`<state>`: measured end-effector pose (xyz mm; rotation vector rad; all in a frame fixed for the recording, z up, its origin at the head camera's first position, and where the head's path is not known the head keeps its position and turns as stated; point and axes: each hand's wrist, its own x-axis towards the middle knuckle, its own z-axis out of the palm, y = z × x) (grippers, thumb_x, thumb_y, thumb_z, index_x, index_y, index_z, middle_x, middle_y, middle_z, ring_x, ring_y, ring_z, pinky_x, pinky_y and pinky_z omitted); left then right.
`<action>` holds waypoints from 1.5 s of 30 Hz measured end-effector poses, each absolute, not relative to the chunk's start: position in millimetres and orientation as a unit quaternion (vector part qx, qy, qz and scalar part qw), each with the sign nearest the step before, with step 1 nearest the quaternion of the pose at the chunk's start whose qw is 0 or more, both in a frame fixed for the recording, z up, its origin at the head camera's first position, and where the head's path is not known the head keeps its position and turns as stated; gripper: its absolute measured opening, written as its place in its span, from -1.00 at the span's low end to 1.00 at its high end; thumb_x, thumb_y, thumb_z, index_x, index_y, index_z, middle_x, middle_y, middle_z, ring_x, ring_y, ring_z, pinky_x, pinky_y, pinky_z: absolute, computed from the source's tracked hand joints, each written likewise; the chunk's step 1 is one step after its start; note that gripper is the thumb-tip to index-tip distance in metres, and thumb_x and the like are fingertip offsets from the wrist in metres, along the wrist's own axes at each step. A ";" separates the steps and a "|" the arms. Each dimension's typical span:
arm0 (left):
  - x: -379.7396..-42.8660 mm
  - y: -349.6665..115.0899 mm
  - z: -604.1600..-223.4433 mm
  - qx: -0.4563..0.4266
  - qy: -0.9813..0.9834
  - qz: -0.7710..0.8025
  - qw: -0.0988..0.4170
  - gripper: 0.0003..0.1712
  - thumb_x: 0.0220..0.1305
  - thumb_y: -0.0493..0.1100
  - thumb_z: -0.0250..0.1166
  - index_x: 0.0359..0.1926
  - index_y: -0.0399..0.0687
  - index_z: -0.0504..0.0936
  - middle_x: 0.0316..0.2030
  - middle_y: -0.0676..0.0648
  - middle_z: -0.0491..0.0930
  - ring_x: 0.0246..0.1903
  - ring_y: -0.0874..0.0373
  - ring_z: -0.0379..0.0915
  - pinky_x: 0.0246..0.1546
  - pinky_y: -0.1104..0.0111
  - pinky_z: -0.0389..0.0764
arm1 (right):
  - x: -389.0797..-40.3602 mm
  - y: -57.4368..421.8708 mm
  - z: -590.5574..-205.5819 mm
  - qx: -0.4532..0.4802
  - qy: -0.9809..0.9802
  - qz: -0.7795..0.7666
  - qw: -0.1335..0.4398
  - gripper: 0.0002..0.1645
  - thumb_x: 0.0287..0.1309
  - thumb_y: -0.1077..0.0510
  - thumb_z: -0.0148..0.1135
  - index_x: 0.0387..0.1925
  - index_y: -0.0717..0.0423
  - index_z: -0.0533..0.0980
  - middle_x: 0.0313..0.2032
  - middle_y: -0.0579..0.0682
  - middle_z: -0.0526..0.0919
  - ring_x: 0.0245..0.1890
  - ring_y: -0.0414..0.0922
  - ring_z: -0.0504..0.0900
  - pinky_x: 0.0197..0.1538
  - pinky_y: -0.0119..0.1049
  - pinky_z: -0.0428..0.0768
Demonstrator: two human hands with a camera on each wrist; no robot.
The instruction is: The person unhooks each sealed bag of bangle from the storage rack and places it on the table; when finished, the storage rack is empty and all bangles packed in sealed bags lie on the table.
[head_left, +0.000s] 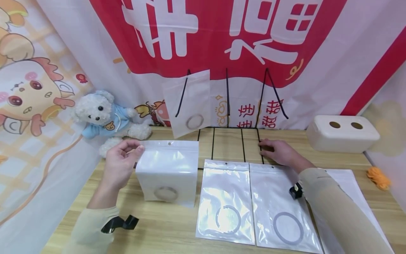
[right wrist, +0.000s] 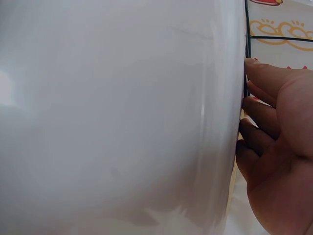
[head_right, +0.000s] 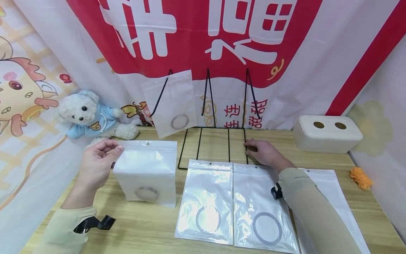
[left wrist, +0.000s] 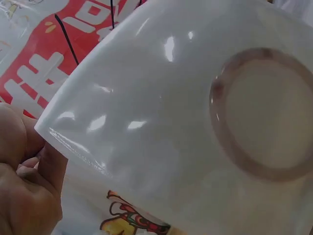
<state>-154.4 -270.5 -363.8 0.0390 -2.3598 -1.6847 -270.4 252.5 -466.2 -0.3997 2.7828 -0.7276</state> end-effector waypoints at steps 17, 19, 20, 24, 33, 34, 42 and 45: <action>-201.8 -277.4 -421.7 0.062 -0.826 -0.561 -0.002 -0.64 0.61 -0.19 0.25 0.21 -0.40 0.55 -0.15 0.10 0.68 -0.38 0.38 0.60 -0.37 0.43 0.73 | -272.3 252.3 -470.0 -0.143 0.948 -0.259 0.122 -0.42 0.59 0.00 0.22 0.51 0.06 0.48 0.64 0.26 0.25 0.65 0.34 0.18 0.65 0.35 0.12; -204.2 -276.8 -430.0 0.061 -0.828 -0.558 -0.006 -0.67 0.61 -0.22 0.25 0.19 -0.42 0.56 -0.17 0.07 0.68 -0.38 0.38 0.58 -0.38 0.46 0.70 | -272.6 253.0 -470.4 -0.144 0.948 -0.258 0.121 -0.42 0.59 0.01 0.22 0.51 0.06 0.48 0.64 0.26 0.25 0.65 0.34 0.19 0.65 0.35 0.12; -205.0 -276.7 -433.8 0.061 -0.831 -0.554 -0.007 -0.67 0.60 -0.23 0.25 0.18 -0.42 0.57 -0.16 0.04 0.69 -0.37 0.38 0.57 -0.37 0.48 0.68 | -272.7 253.2 -470.5 -0.145 0.948 -0.257 0.121 -0.42 0.59 0.01 0.22 0.51 0.07 0.48 0.64 0.27 0.25 0.65 0.34 0.19 0.64 0.35 0.12; -207.2 -276.1 -445.5 0.061 -0.844 -0.533 -0.012 -0.71 0.59 -0.26 0.25 0.15 -0.42 0.58 -0.07 -0.15 0.69 -0.34 0.33 0.53 -0.38 0.47 0.65 | -272.6 254.3 -469.8 -0.148 0.948 -0.255 0.119 -0.41 0.59 0.00 0.22 0.51 0.07 0.48 0.63 0.28 0.25 0.64 0.35 0.20 0.64 0.35 0.13; -210.9 -274.3 -461.2 0.070 -0.862 -0.500 -0.046 -0.72 0.63 -0.26 0.19 0.17 -0.40 0.56 -0.04 -0.25 0.64 -0.28 0.20 0.54 -0.39 0.36 0.73 | -271.7 256.4 -468.7 -0.150 0.947 -0.259 0.119 -0.40 0.59 -0.01 0.23 0.52 0.08 0.47 0.64 0.29 0.23 0.65 0.35 0.18 0.64 0.36 0.13; -211.2 -274.1 -462.2 0.067 -0.864 -0.497 -0.045 -0.72 0.62 -0.27 0.19 0.16 -0.41 0.57 -0.05 -0.26 0.65 -0.28 0.20 0.55 -0.38 0.38 0.73 | -271.9 256.6 -468.9 -0.150 0.947 -0.259 0.119 -0.40 0.59 -0.01 0.23 0.52 0.08 0.47 0.64 0.29 0.23 0.65 0.35 0.18 0.64 0.35 0.13; -212.7 -275.1 -467.1 0.030 -0.892 -0.450 -0.021 -0.76 0.56 -0.29 0.25 0.04 -0.45 0.64 -0.22 -0.22 0.73 -0.35 0.29 0.56 -0.36 0.50 0.59 | -272.0 256.8 -469.5 -0.149 0.946 -0.263 0.119 -0.39 0.59 -0.01 0.23 0.52 0.09 0.47 0.64 0.29 0.22 0.65 0.36 0.18 0.64 0.36 0.12; -213.4 -275.2 -467.8 0.027 -0.895 -0.444 -0.024 -0.77 0.56 -0.30 0.26 0.02 -0.45 0.65 -0.24 -0.22 0.74 -0.37 0.27 0.58 -0.37 0.49 0.59 | -271.9 256.2 -469.2 -0.145 0.946 -0.262 0.122 -0.40 0.59 -0.01 0.22 0.52 0.08 0.47 0.64 0.28 0.22 0.65 0.35 0.17 0.64 0.35 0.12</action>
